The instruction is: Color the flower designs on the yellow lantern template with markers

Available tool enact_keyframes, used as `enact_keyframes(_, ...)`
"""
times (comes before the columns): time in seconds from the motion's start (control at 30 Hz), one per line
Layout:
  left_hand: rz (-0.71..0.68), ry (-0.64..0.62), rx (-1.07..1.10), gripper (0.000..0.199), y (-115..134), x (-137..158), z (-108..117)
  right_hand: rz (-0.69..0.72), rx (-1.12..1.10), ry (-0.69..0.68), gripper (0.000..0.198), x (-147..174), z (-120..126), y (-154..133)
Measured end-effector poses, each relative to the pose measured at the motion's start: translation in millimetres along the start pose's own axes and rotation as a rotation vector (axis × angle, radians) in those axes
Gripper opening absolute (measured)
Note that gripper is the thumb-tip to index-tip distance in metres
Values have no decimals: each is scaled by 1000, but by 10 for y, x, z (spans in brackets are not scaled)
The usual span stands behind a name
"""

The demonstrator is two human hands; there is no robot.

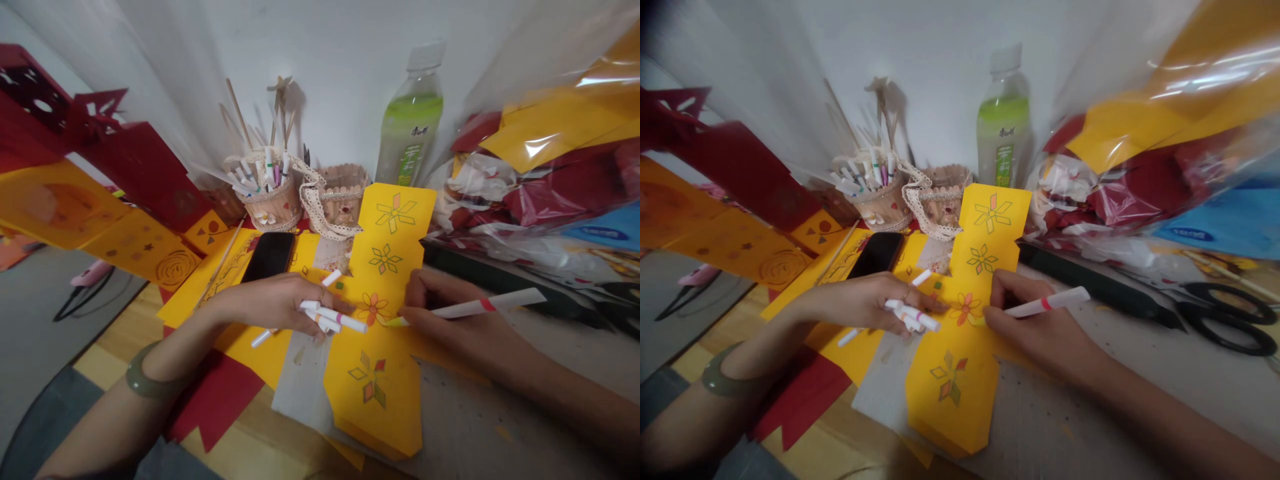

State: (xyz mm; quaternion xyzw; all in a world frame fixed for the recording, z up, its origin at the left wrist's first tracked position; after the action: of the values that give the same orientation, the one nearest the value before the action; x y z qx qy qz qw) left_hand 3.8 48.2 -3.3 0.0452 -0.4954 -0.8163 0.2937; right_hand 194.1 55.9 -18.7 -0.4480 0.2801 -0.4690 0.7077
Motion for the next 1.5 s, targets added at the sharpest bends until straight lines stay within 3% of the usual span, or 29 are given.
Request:
enact_keyframes(0.87, -11, -2, -24, 36, 0, 1, -3, -7, -5, 16, 24, -9, 12, -10)
enact_keyframes(1.13, -45, -8, -72, 31, 7, 16, -6, -109, -250, 123, 23, -52, 81, 27)
enact_keyframes(1.2, -51, 46, -137, 31, 46, 32, 36, -101, -306, 131, 23, -57, 84, 25)
enact_keyframes(1.37, -41, 323, -387, 20, 350, 129, 167, -65, -371, 109, 31, -60, 75, 9)
enact_keyframes(1.47, -88, 406, -580, 17, 601, 250, 12, -44, -367, 112, 37, -59, 81, -2)
enact_keyframes(1.5, -104, 372, -611, 17, 654, 292, -110, -38, -363, 116, 37, -57, 84, -5)
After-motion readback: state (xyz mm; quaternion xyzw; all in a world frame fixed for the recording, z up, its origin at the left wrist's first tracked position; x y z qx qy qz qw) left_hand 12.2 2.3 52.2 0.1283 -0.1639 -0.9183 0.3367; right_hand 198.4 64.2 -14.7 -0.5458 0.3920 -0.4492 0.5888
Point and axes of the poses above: each hand's wrist, its own x-axis away from the middle knuckle, its own z-axis out of the back of the hand, y = z × x, the point moved 5 cm from there along -x, towards the middle knuckle, and after that the axes turned 5 degrees about -z, right-handed, at the moved point
